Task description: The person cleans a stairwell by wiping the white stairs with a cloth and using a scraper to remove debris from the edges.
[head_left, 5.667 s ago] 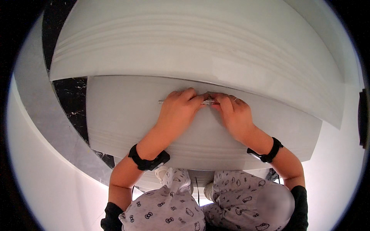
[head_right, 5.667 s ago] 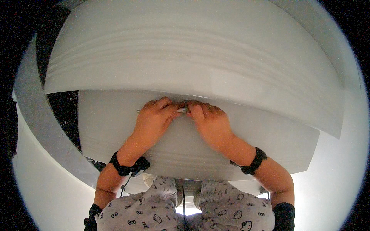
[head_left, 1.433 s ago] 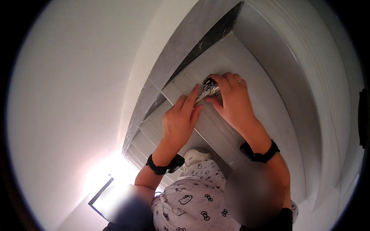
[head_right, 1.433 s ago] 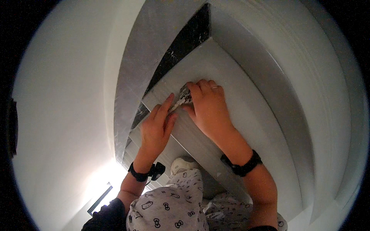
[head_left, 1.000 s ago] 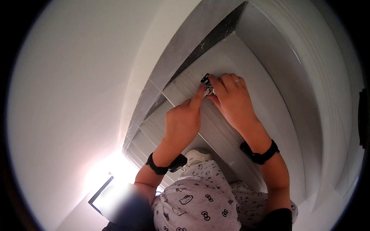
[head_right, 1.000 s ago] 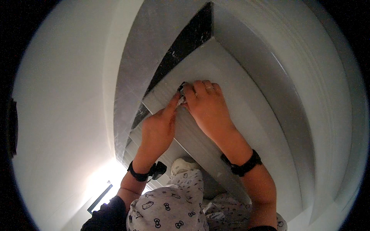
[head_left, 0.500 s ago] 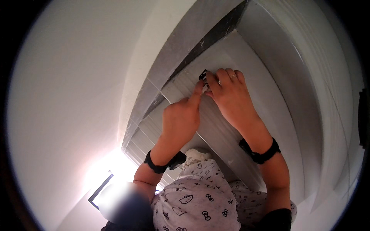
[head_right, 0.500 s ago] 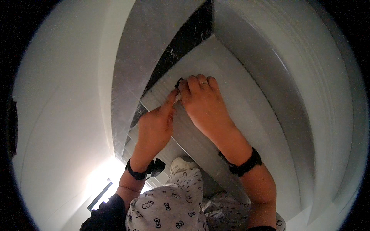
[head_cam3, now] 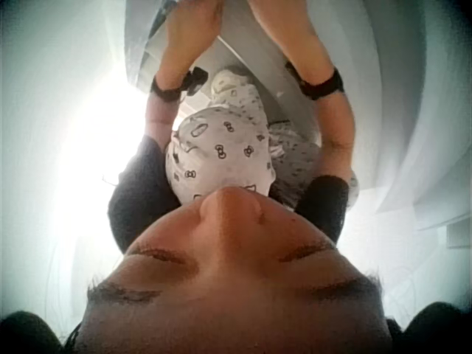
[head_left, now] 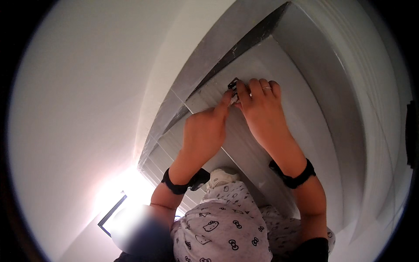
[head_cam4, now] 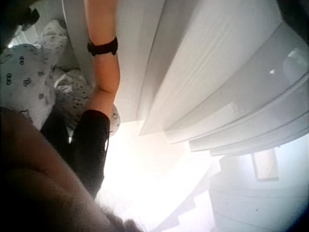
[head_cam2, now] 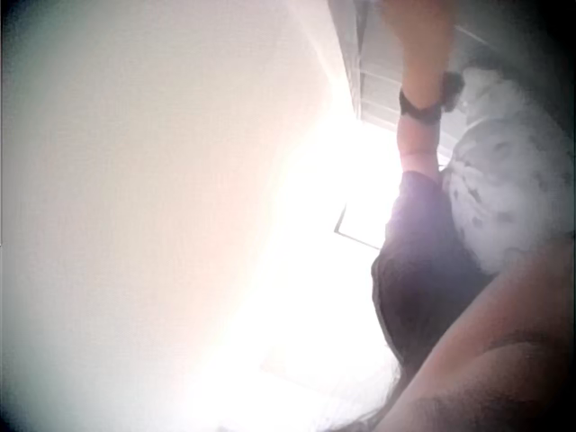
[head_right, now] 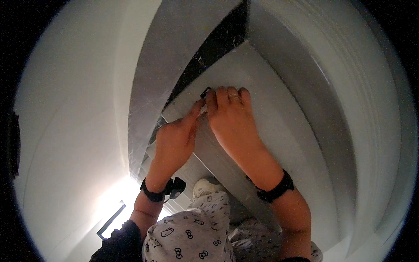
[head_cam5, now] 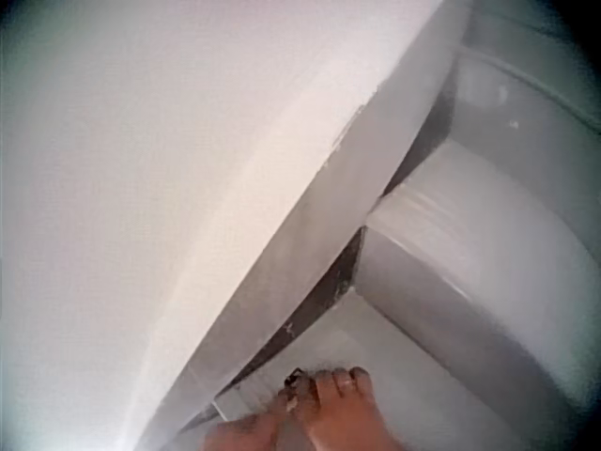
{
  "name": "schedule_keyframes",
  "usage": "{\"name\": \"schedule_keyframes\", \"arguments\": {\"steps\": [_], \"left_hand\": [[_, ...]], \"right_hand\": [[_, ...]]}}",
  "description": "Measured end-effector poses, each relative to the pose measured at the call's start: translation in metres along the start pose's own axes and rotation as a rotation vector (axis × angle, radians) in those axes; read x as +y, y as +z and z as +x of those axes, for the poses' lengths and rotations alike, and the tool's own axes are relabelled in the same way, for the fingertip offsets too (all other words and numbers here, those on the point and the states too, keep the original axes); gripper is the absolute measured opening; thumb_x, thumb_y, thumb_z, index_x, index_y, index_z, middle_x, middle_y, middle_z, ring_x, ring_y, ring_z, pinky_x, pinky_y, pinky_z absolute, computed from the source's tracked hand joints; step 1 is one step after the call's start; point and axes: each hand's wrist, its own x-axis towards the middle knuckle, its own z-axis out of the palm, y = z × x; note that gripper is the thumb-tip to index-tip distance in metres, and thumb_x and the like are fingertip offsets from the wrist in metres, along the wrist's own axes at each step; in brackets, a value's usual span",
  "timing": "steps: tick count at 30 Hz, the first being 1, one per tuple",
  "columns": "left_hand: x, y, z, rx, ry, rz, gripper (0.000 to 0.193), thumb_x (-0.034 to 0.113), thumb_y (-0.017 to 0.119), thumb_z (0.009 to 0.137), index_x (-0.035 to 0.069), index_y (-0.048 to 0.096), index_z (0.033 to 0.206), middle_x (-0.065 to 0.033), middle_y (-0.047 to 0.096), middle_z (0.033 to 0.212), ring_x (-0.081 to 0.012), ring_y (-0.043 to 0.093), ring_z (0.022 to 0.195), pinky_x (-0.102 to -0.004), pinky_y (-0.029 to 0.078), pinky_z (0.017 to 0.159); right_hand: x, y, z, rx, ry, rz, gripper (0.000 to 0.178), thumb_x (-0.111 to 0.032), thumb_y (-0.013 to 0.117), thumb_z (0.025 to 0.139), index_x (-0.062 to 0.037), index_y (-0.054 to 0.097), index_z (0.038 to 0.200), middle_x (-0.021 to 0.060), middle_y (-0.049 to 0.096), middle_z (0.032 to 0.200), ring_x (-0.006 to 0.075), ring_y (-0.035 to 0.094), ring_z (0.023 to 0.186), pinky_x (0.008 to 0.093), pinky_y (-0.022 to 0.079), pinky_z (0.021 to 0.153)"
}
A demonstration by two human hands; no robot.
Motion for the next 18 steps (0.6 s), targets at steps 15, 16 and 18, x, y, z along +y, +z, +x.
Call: {"name": "schedule_keyframes", "arguments": {"steps": [15, 16, 18], "left_hand": [[-0.012, -0.011, 0.012, -0.022, -0.042, -0.015, 0.041, 0.017, 0.053, 0.091, 0.02, 0.049, 0.131, -0.019, 0.062, 0.069, -0.0359, 0.063, 0.064, -0.0427, 0.049, 0.058], [-0.012, -0.012, 0.01, -0.068, -0.078, 0.0, 0.04, 0.018, 0.053, 0.091, 0.019, 0.05, 0.131, -0.0193, 0.062, 0.069, -0.036, 0.063, 0.064, -0.0427, 0.049, 0.058], [-0.015, -0.011, 0.005, -0.055, -0.073, -0.036, 0.04, 0.018, 0.053, 0.091, 0.019, 0.05, 0.131, -0.0193, 0.062, 0.069, -0.036, 0.063, 0.065, -0.0429, 0.049, 0.058]], "right_hand": [[-0.012, 0.011, 0.018, 0.012, 0.085, -0.048, 0.027, -0.017, 0.056, 0.079, -0.0013, 0.062, 0.101, 0.0107, 0.058, 0.094, 0.025, 0.055, 0.093, 0.0436, 0.037, 0.09], [-0.015, 0.007, 0.017, -0.048, 0.091, -0.03, 0.027, -0.017, 0.057, 0.08, -0.0013, 0.062, 0.101, 0.0108, 0.058, 0.094, 0.025, 0.055, 0.093, 0.0437, 0.038, 0.09], [-0.018, 0.008, 0.017, -0.107, 0.096, -0.013, 0.027, -0.017, 0.057, 0.08, -0.0013, 0.062, 0.101, 0.0109, 0.058, 0.094, 0.025, 0.055, 0.093, 0.0439, 0.038, 0.09]]}}
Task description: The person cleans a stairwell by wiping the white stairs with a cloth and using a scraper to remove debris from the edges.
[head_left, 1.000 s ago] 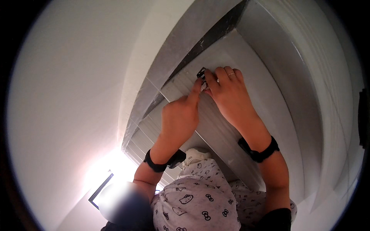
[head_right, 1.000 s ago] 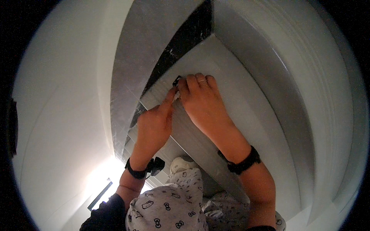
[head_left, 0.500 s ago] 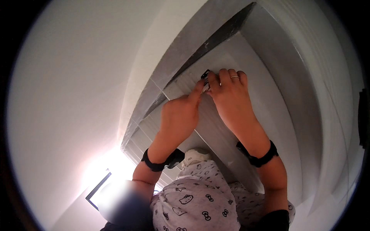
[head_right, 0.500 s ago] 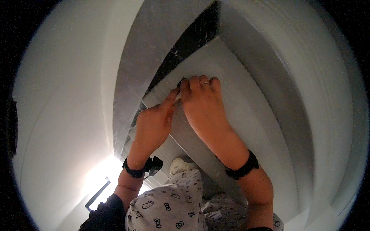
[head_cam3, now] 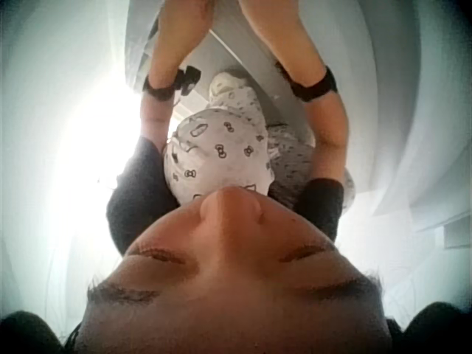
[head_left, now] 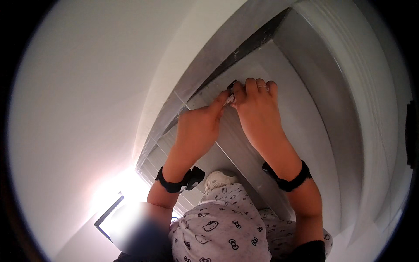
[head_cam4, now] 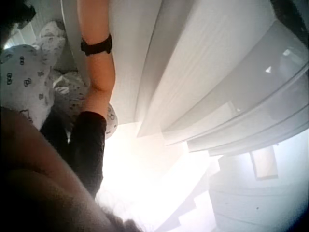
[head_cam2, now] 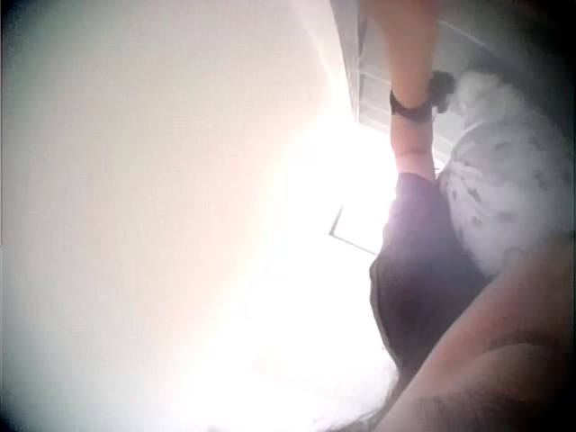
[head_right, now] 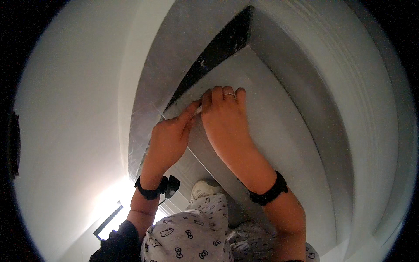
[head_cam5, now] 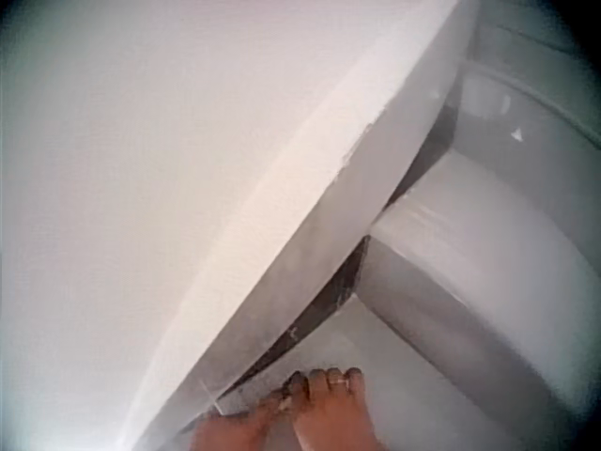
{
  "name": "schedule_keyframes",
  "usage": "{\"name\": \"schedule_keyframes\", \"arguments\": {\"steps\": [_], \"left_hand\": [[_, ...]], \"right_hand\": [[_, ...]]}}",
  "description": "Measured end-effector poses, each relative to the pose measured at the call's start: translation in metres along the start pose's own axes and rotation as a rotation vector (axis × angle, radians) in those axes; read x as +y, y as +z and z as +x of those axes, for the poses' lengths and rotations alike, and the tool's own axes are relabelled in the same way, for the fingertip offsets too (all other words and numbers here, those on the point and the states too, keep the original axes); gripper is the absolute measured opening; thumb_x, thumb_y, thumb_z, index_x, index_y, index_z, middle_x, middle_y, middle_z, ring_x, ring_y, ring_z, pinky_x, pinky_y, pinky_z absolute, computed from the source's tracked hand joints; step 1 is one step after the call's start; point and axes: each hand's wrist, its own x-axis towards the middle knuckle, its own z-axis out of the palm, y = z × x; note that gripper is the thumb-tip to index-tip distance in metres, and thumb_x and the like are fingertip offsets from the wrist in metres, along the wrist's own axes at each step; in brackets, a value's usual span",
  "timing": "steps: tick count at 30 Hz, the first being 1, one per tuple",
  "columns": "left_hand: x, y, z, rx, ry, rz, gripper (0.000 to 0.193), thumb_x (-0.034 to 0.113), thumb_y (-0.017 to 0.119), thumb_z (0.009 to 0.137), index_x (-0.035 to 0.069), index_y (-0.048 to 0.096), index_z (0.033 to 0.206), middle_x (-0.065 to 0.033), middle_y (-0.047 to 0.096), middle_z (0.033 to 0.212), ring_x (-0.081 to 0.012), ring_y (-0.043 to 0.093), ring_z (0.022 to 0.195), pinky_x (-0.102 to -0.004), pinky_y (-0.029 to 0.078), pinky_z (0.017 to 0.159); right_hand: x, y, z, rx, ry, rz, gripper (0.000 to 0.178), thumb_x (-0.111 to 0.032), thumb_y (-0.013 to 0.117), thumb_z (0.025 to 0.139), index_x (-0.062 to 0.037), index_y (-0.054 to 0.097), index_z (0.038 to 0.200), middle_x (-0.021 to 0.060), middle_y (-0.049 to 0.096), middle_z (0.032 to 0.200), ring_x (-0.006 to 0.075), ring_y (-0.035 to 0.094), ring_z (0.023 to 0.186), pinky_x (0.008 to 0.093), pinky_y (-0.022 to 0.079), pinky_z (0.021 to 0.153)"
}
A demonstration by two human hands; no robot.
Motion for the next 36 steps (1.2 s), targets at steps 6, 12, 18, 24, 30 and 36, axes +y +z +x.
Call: {"name": "schedule_keyframes", "arguments": {"steps": [6, 12, 18, 24, 30, 36], "left_hand": [[-0.005, 0.01, 0.012, 0.067, 0.048, 0.028, 0.039, 0.019, 0.052, 0.092, 0.019, 0.05, 0.13, -0.0197, 0.061, 0.068, -0.0372, 0.063, 0.065, -0.044, 0.049, 0.058], [-0.008, 0.011, 0.006, 0.077, 0.065, -0.024, 0.038, 0.016, 0.053, 0.09, 0.018, 0.052, 0.128, -0.018, 0.061, 0.066, -0.0364, 0.062, 0.062, -0.0446, 0.048, 0.055], [-0.008, 0.015, 0.019, 0.164, 0.119, 0.049, 0.037, 0.015, 0.053, 0.088, 0.017, 0.053, 0.125, -0.0159, 0.061, 0.063, -0.0356, 0.061, 0.058, -0.0447, 0.047, 0.051], [-0.015, 0.019, 0.015, 0.152, 0.102, 0.018, 0.037, 0.015, 0.053, 0.088, 0.017, 0.053, 0.125, -0.017, 0.06, 0.063, -0.0359, 0.061, 0.058, -0.0451, 0.047, 0.051], [-0.007, 0.01, 0.014, 0.099, 0.042, 0.054, 0.038, 0.015, 0.052, 0.089, 0.017, 0.053, 0.127, -0.0191, 0.062, 0.068, -0.0367, 0.062, 0.062, -0.0452, 0.049, 0.055], [-0.019, 0.017, 0.017, 0.152, 0.095, 0.065, 0.039, 0.014, 0.052, 0.088, 0.017, 0.051, 0.127, -0.0165, 0.062, 0.065, -0.0351, 0.062, 0.059, -0.0453, 0.047, 0.052]], "right_hand": [[0.002, 0.016, 0.006, 0.174, 0.005, -0.099, 0.024, -0.016, 0.057, 0.08, -0.0025, 0.063, 0.099, 0.0109, 0.059, 0.091, 0.0251, 0.055, 0.092, 0.0439, 0.037, 0.09], [-0.001, 0.005, 0.004, 0.009, 0.015, -0.058, 0.022, -0.014, 0.056, 0.08, -0.0029, 0.064, 0.097, 0.0107, 0.059, 0.091, 0.0245, 0.055, 0.09, 0.0427, 0.037, 0.089], [0.004, 0.014, 0.014, 0.141, 0.031, -0.09, 0.019, -0.014, 0.056, 0.08, -0.0034, 0.064, 0.094, 0.0098, 0.059, 0.089, 0.0238, 0.056, 0.09, 0.0422, 0.037, 0.087], [-0.001, 0.014, 0.011, 0.104, 0.01, -0.069, 0.019, -0.013, 0.056, 0.08, -0.0031, 0.065, 0.093, 0.0107, 0.06, 0.089, 0.0239, 0.057, 0.089, 0.0404, 0.037, 0.087], [0.0, 0.02, 0.015, 0.12, 0.029, -0.122, 0.019, -0.013, 0.057, 0.079, -0.0029, 0.065, 0.093, 0.0108, 0.061, 0.089, 0.0237, 0.057, 0.089, 0.0388, 0.038, 0.085], [-0.004, 0.021, 0.016, 0.179, 0.014, -0.067, 0.018, -0.013, 0.057, 0.079, -0.0033, 0.065, 0.092, 0.0108, 0.06, 0.089, 0.0241, 0.057, 0.089, 0.0397, 0.039, 0.085]]}}
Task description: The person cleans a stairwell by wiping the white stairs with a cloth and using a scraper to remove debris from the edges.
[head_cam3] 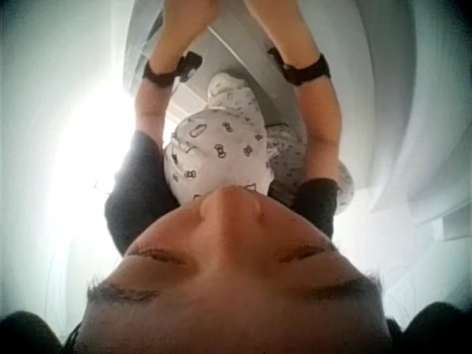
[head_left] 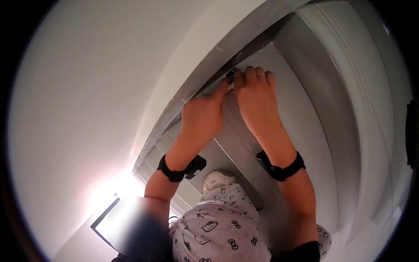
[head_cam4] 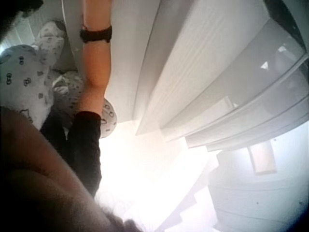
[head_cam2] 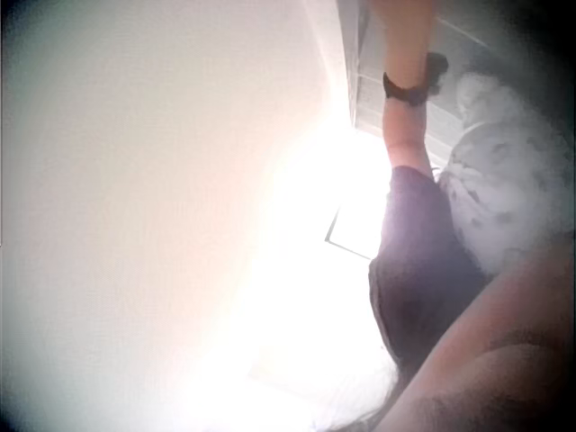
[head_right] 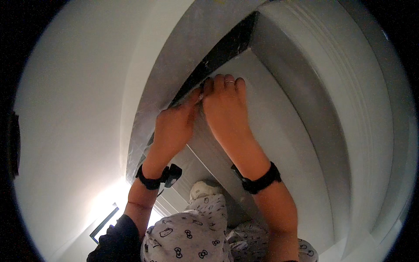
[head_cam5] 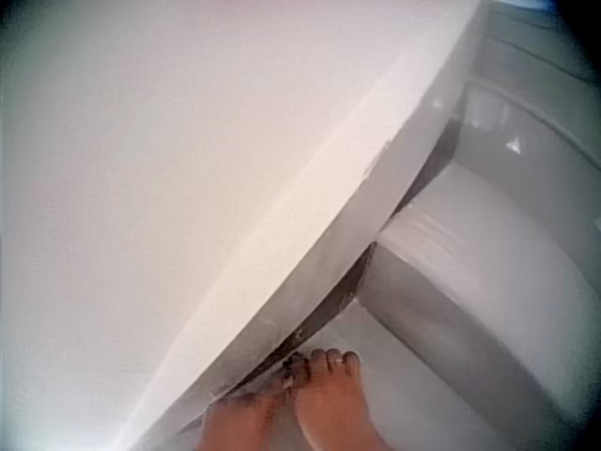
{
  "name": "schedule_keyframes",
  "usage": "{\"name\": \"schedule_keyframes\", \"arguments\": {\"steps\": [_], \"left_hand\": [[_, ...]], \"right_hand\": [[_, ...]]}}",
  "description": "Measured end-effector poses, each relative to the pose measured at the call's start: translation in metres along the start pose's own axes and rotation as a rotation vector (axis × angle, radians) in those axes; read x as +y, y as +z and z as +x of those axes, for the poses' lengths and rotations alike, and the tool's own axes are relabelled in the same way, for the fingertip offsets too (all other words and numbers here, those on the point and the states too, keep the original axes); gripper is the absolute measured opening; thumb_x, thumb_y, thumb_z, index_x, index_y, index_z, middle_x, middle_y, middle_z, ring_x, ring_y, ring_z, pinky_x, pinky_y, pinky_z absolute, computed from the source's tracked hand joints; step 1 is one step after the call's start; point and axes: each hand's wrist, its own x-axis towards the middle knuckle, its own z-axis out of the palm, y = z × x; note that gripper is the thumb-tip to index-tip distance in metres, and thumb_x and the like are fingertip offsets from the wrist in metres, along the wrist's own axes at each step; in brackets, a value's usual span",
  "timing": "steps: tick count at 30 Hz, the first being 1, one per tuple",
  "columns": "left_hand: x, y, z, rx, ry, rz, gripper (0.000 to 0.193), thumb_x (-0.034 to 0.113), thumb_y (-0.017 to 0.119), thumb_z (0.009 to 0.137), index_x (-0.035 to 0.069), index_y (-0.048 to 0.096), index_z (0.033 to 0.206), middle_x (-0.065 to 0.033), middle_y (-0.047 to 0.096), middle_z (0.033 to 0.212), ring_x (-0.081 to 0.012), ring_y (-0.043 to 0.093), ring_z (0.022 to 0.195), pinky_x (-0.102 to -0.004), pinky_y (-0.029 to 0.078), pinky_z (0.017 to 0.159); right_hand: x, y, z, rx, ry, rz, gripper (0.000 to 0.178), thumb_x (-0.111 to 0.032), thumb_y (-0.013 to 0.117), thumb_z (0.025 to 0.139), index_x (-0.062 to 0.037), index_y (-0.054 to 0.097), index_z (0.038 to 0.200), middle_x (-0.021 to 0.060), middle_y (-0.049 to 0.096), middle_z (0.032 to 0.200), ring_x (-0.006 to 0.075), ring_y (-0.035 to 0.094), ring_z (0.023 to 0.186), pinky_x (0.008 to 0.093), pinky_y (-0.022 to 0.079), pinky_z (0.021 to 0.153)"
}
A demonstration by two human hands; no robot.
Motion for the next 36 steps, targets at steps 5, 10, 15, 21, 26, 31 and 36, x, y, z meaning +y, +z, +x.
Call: {"name": "schedule_keyframes", "arguments": {"steps": [5, 10, 15, 21, 26, 31, 36], "left_hand": [[0.0, -0.003, -0.008, -0.009, -0.001, 0.04, 0.039, 0.014, 0.052, 0.088, 0.018, 0.052, 0.127, -0.0162, 0.061, 0.064, -0.0348, 0.062, 0.059, -0.0449, 0.047, 0.052], [-0.006, -0.005, -0.004, 0.066, 0.03, -0.034, 0.036, 0.014, 0.052, 0.088, 0.018, 0.054, 0.124, -0.0158, 0.061, 0.063, -0.0347, 0.062, 0.059, -0.0447, 0.047, 0.052], [-0.004, -0.013, -0.016, -0.06, -0.055, -0.006, 0.035, 0.014, 0.053, 0.088, 0.017, 0.055, 0.123, -0.0159, 0.06, 0.063, -0.0346, 0.062, 0.058, -0.0442, 0.047, 0.052], [-0.008, -0.011, -0.01, 0.008, 0.001, -0.026, 0.035, 0.015, 0.054, 0.088, 0.017, 0.056, 0.123, -0.0161, 0.061, 0.063, -0.0345, 0.062, 0.059, -0.0442, 0.048, 0.053], [-0.002, -0.01, -0.013, -0.065, -0.031, -0.057, 0.036, 0.015, 0.052, 0.089, 0.018, 0.054, 0.125, -0.0167, 0.061, 0.063, -0.0356, 0.062, 0.06, -0.0449, 0.048, 0.053], [0.013, -0.001, 0.01, -0.043, -0.01, 0.04, 0.035, 0.016, 0.048, 0.092, 0.017, 0.052, 0.127, -0.0211, 0.063, 0.073, -0.0388, 0.063, 0.067, -0.0464, 0.049, 0.059], [0.021, -0.003, 0.007, -0.111, -0.018, 0.03, 0.037, 0.014, 0.048, 0.091, 0.017, 0.052, 0.127, -0.0211, 0.063, 0.072, -0.0394, 0.063, 0.068, -0.0472, 0.05, 0.06]], "right_hand": [[-0.005, -0.01, -0.004, -0.174, 0.044, 0.083, 0.019, -0.014, 0.057, 0.079, -0.0029, 0.065, 0.092, 0.0108, 0.06, 0.089, 0.0244, 0.056, 0.089, 0.0394, 0.039, 0.085], [-0.009, -0.003, 0.001, -0.042, 0.024, 0.052, 0.02, -0.015, 0.058, 0.079, -0.002, 0.065, 0.093, 0.0115, 0.061, 0.089, 0.025, 0.056, 0.089, 0.0399, 0.039, 0.085], [-0.017, -0.009, -0.005, -0.164, 0.031, 0.027, 0.027, -0.018, 0.066, 0.075, -0.0045, 0.064, 0.099, 0.0088, 0.057, 0.086, 0.024, 0.055, 0.089, 0.0378, 0.039, 0.082], [-0.017, -0.005, 0.001, -0.064, 0.043, -0.005, 0.027, -0.018, 0.066, 0.075, -0.0042, 0.064, 0.099, 0.0085, 0.057, 0.085, 0.0231, 0.056, 0.087, 0.0364, 0.039, 0.082], [-0.009, -0.008, -0.006, -0.148, 0.029, -0.026, 0.028, -0.018, 0.066, 0.075, -0.0059, 0.065, 0.101, 0.0078, 0.058, 0.084, 0.0235, 0.056, 0.086, 0.0367, 0.041, 0.081], [0.012, -0.004, 0.004, -0.108, 0.035, -0.054, 0.017, -0.014, 0.057, 0.081, -0.0045, 0.065, 0.091, 0.0106, 0.061, 0.087, 0.0247, 0.058, 0.088, 0.0391, 0.039, 0.083], [0.015, -0.01, -0.005, -0.167, 0.066, 0.048, 0.015, -0.013, 0.057, 0.08, -0.0051, 0.065, 0.09, 0.0109, 0.061, 0.086, 0.0249, 0.058, 0.088, 0.0389, 0.04, 0.083]]}}
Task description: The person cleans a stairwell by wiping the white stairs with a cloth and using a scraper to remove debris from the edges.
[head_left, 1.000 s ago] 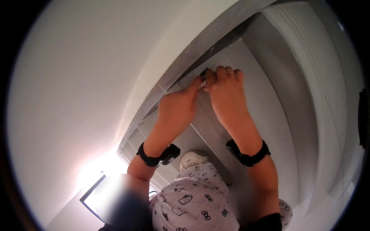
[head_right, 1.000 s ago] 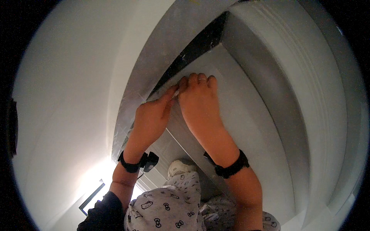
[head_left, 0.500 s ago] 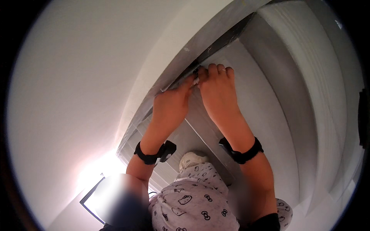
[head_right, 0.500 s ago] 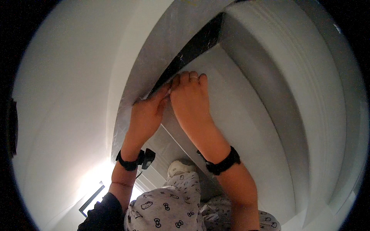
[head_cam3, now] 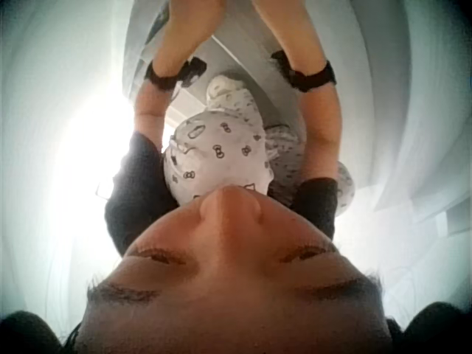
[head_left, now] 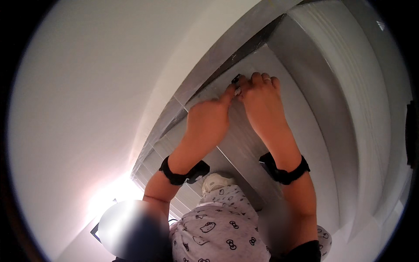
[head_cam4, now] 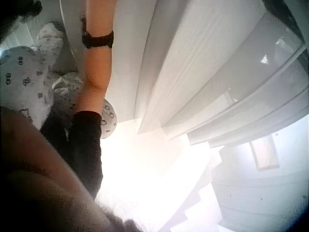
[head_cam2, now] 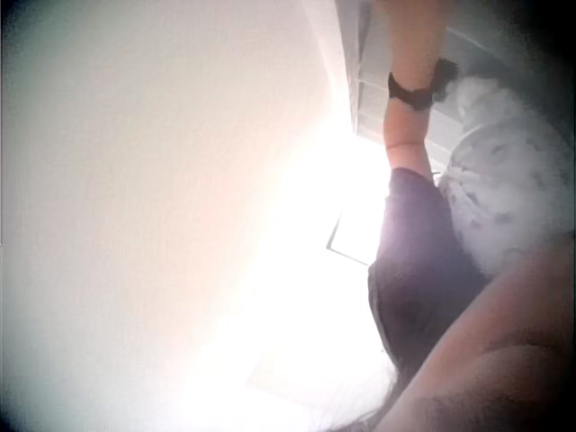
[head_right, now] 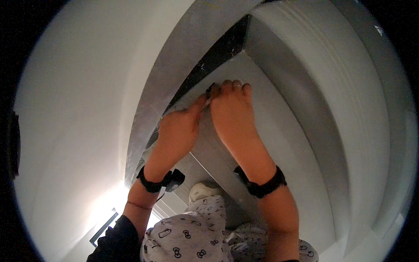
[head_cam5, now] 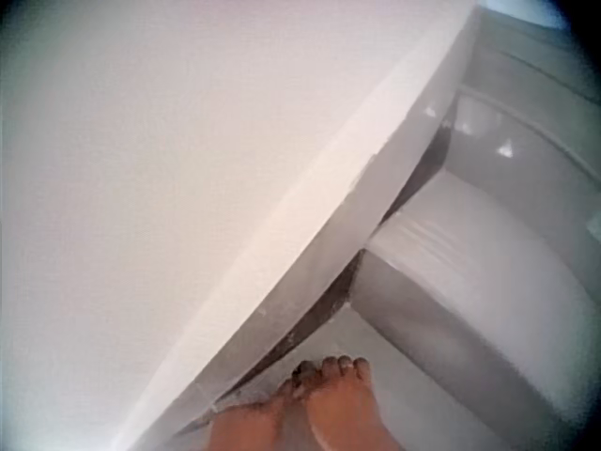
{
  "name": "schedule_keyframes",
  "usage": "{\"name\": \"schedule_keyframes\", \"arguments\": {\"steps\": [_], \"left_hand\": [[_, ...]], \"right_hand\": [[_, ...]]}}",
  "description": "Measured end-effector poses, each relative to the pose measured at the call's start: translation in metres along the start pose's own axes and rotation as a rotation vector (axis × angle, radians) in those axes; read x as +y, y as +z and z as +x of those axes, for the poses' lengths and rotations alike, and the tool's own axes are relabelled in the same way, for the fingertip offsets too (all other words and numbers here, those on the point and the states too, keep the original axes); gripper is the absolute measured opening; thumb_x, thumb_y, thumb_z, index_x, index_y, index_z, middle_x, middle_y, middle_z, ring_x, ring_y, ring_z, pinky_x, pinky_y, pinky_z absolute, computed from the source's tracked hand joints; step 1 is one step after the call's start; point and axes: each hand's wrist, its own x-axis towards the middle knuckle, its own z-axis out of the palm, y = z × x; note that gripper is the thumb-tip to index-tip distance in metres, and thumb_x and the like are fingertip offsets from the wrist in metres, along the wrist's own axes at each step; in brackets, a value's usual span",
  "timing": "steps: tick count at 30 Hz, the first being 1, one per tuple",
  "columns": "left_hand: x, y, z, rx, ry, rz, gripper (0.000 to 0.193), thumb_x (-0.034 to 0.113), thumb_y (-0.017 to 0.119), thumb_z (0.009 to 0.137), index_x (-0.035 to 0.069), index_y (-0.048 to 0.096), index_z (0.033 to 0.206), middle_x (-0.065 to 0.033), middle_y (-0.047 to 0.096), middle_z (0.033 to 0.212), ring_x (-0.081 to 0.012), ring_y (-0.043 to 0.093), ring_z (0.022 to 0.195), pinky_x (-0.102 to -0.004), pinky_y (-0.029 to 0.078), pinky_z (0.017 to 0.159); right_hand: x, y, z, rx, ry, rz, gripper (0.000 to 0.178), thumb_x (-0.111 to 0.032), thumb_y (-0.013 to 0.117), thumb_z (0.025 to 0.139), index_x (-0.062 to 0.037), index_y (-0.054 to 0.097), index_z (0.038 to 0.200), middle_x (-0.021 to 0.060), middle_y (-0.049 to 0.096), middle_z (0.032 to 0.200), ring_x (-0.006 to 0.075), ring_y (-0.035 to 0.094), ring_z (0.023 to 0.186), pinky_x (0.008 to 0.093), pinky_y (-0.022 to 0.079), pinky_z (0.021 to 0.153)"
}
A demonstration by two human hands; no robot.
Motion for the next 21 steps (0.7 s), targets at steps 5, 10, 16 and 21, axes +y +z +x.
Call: {"name": "schedule_keyframes", "arguments": {"steps": [5, 10, 16, 21], "left_hand": [[-0.005, 0.007, 0.018, 0.13, 0.066, -0.043, 0.036, 0.015, 0.05, 0.09, 0.017, 0.055, 0.125, -0.022, 0.063, 0.073, -0.04, 0.063, 0.069, -0.047, 0.051, 0.061], [-0.007, 0.006, 0.008, 0.059, 0.067, -0.048, 0.041, 0.009, 0.05, 0.084, 0.014, 0.055, 0.124, -0.018, 0.062, 0.067, -0.036, 0.063, 0.061, -0.0463, 0.049, 0.055], [-0.013, 0.009, 0.024, 0.074, 0.055, -0.117, 0.034, 0.016, 0.049, 0.091, 0.016, 0.055, 0.125, -0.0234, 0.063, 0.076, -0.04, 0.064, 0.07, -0.0462, 0.052, 0.065], [0.0, 0.007, 0.021, -0.025, 0.056, -0.13, 0.036, 0.015, 0.048, 0.091, 0.015, 0.053, 0.127, -0.024, 0.064, 0.081, -0.0396, 0.064, 0.073, -0.0473, 0.051, 0.067]], "right_hand": [[0.009, 0.006, 0.019, 0.089, 0.008, -0.098, 0.016, -0.012, 0.057, 0.079, -0.0042, 0.066, 0.09, 0.0121, 0.062, 0.087, 0.0262, 0.058, 0.09, 0.0387, 0.04, 0.083], [0.001, 0.002, 0.006, 0.037, 0.005, -0.081, 0.017, -0.012, 0.057, 0.08, -0.0036, 0.066, 0.091, 0.0128, 0.062, 0.089, 0.0268, 0.058, 0.091, 0.0385, 0.04, 0.082], [0.004, 0.005, 0.018, 0.052, 0.004, -0.157, 0.017, -0.012, 0.057, 0.082, -0.0039, 0.067, 0.093, 0.0124, 0.062, 0.089, 0.0264, 0.058, 0.092, 0.0389, 0.04, 0.083], [0.016, 0.003, 0.008, 0.005, 0.005, -0.077, 0.016, -0.012, 0.057, 0.081, -0.0045, 0.067, 0.092, 0.0122, 0.063, 0.089, 0.0263, 0.057, 0.091, 0.0391, 0.041, 0.082]]}}
